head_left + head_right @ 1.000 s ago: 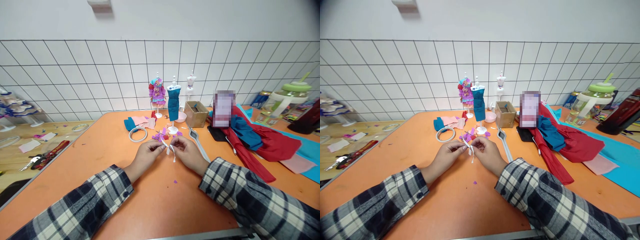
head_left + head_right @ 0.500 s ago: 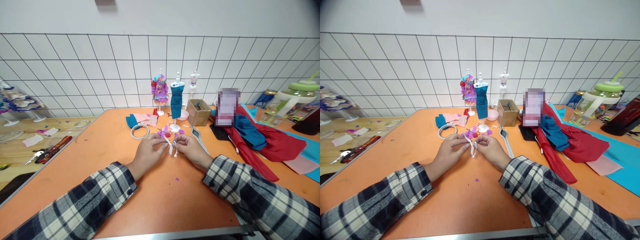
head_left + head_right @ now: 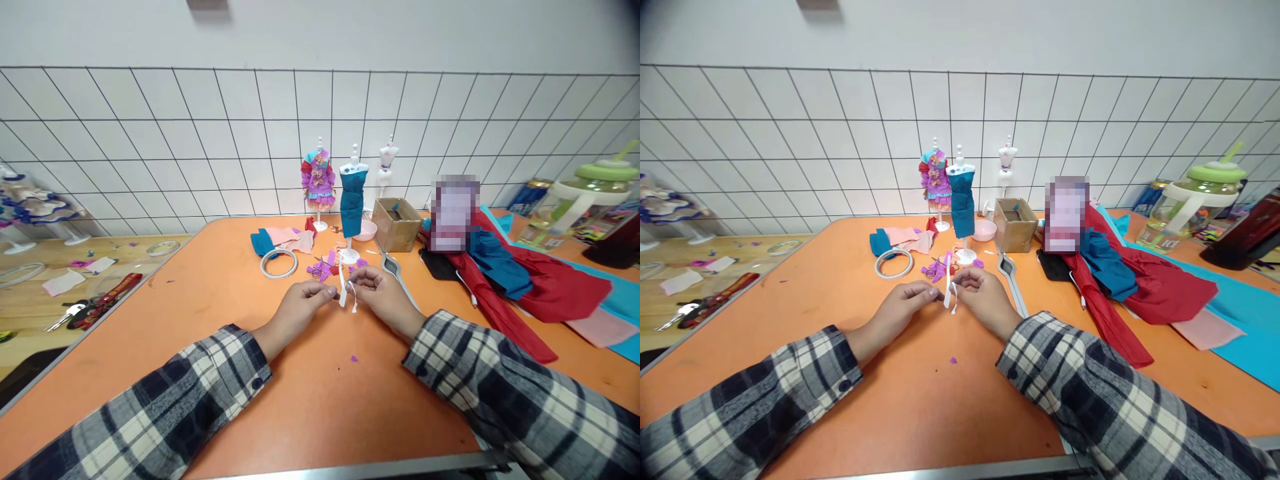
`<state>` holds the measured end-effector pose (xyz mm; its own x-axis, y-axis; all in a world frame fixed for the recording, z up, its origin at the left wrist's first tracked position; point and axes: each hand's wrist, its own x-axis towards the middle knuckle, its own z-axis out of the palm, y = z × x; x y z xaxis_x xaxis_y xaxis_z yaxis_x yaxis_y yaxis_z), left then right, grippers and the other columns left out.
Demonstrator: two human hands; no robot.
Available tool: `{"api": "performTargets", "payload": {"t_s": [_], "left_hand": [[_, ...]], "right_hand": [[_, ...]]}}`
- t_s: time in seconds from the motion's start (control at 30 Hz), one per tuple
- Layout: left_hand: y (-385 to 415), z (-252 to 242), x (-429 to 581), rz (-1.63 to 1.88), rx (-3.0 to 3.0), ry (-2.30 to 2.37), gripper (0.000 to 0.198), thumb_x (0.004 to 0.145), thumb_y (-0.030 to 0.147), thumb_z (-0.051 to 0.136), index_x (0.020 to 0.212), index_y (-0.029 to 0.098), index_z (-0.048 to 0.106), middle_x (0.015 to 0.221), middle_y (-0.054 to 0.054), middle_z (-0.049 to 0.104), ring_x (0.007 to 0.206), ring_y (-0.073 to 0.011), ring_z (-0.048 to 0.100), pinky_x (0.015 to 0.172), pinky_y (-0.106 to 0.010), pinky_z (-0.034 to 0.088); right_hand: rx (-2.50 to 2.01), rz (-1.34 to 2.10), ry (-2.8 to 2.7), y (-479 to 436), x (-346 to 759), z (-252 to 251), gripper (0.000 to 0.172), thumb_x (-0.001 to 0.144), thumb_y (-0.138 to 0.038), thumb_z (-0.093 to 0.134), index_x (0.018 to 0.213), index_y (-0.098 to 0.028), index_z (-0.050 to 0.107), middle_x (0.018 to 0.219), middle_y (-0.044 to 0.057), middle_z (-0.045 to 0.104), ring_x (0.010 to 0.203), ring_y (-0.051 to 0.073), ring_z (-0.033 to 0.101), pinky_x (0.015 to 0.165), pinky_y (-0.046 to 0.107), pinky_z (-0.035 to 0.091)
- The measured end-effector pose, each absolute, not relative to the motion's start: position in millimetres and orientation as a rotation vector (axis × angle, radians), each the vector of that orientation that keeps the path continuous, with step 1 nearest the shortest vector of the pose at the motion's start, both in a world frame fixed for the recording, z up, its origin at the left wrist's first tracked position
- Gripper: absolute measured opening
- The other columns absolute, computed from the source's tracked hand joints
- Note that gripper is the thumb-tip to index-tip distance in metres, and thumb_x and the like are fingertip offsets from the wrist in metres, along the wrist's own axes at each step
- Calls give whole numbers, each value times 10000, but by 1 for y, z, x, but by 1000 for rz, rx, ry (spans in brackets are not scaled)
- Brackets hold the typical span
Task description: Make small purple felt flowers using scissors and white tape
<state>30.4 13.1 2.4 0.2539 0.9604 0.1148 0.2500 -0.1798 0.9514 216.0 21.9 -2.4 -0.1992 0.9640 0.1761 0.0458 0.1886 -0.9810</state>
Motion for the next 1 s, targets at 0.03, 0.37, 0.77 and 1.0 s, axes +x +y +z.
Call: {"api": "performTargets", "payload": {"t_s": [0.03, 0.37, 0.77, 1.0], "left_hand": [[11, 3, 32, 991, 1607, 1152, 284, 774, 413, 620, 792, 152, 732, 839, -57, 728, 855, -236, 630, 816, -325, 455], [12, 2, 33, 1058, 1661, 1186, 168, 736, 326, 661, 714, 167, 708, 786, -36, 673, 782, -190, 600, 757, -287, 449], [6, 3, 38, 1094, 1810, 1284, 153, 761, 303, 631, 712, 171, 691, 800, -41, 653, 756, -181, 583, 701, -274, 438], [6, 7, 38, 1050, 1746, 1201, 143, 733, 274, 613, 654, 157, 638, 701, -21, 609, 694, -167, 552, 678, -274, 426]], "right_hand": [[-1014, 1172, -1504, 22, 216, -3, 170, 707, -305, 689, 789, -179, 609, 793, 3, 626, 744, 131, 584, 738, 276, 467], [-1076, 1037, -1684, 13, 213, -2, 264, 734, -285, 660, 974, -203, 588, 758, -14, 628, 595, 107, 550, 574, 235, 430], [-1163, 1093, -1672, 16, 212, -5, 193, 728, -348, 638, 789, -164, 648, 707, -2, 587, 609, 118, 488, 565, 238, 370], [-1175, 874, -1860, 12, 210, -5, 82, 789, -245, 566, 798, -179, 613, 715, -10, 589, 601, 119, 479, 566, 240, 366]]}}
